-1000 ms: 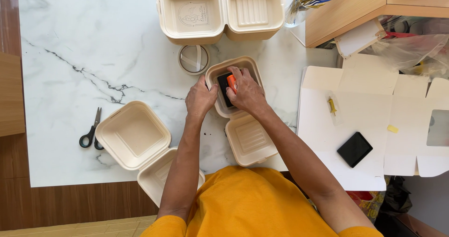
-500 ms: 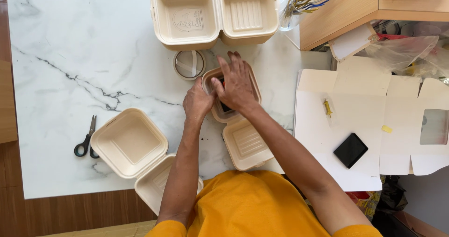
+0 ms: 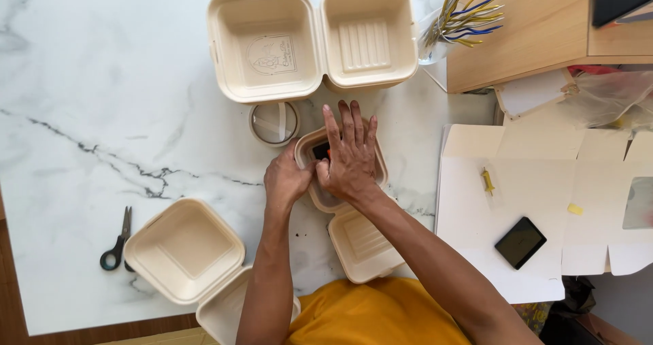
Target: The person packages items by using a black and orange handheld device to apply a seal or adhesive to the inside of several cardboard containers, then closes the containers and applies white adhesive tape to one of them.
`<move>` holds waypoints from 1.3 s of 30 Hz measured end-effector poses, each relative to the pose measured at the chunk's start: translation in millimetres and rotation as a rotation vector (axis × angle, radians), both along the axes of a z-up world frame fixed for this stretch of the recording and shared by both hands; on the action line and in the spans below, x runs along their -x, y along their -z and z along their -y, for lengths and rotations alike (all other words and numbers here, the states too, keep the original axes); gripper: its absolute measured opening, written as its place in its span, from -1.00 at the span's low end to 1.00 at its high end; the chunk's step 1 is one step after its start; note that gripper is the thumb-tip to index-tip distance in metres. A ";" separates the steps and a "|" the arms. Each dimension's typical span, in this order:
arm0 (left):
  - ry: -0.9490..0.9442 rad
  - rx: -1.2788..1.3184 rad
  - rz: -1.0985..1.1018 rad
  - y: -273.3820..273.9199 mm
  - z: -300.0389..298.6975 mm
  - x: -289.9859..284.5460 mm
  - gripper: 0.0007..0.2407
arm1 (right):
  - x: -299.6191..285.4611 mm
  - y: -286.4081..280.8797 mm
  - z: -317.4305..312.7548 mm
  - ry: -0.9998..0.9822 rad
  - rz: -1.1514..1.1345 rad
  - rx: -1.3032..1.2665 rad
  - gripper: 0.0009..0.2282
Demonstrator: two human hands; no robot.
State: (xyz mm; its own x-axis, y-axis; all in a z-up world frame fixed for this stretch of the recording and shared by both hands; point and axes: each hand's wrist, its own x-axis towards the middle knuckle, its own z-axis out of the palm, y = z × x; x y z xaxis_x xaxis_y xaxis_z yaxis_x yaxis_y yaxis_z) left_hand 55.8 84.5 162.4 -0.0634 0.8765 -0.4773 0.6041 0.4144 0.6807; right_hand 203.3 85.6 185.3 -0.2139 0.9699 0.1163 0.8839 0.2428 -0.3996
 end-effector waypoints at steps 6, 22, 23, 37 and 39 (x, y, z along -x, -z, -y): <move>0.050 0.035 0.053 0.6 -5.7 2.7 -0.60 | 5.5 0.3 -9.5 -0.024 0.101 0.103 -0.12; 0.080 0.240 0.066 24.8 -17.3 2.5 -0.53 | -0.7 -13.8 -12.1 -0.037 0.068 0.094 -0.25; 0.076 0.234 0.063 22.6 -19.4 0.5 -0.53 | -2.3 -14.7 -13.4 -0.041 0.065 0.088 -0.25; -0.093 0.117 0.207 39.0 33.4 -6.0 -0.60 | 5.1 -27.3 -1.1 0.026 0.165 0.279 -0.19; -0.076 0.133 0.209 14.4 42.5 -8.6 -0.59 | 8.7 -28.6 -7.1 0.052 0.181 0.329 -0.19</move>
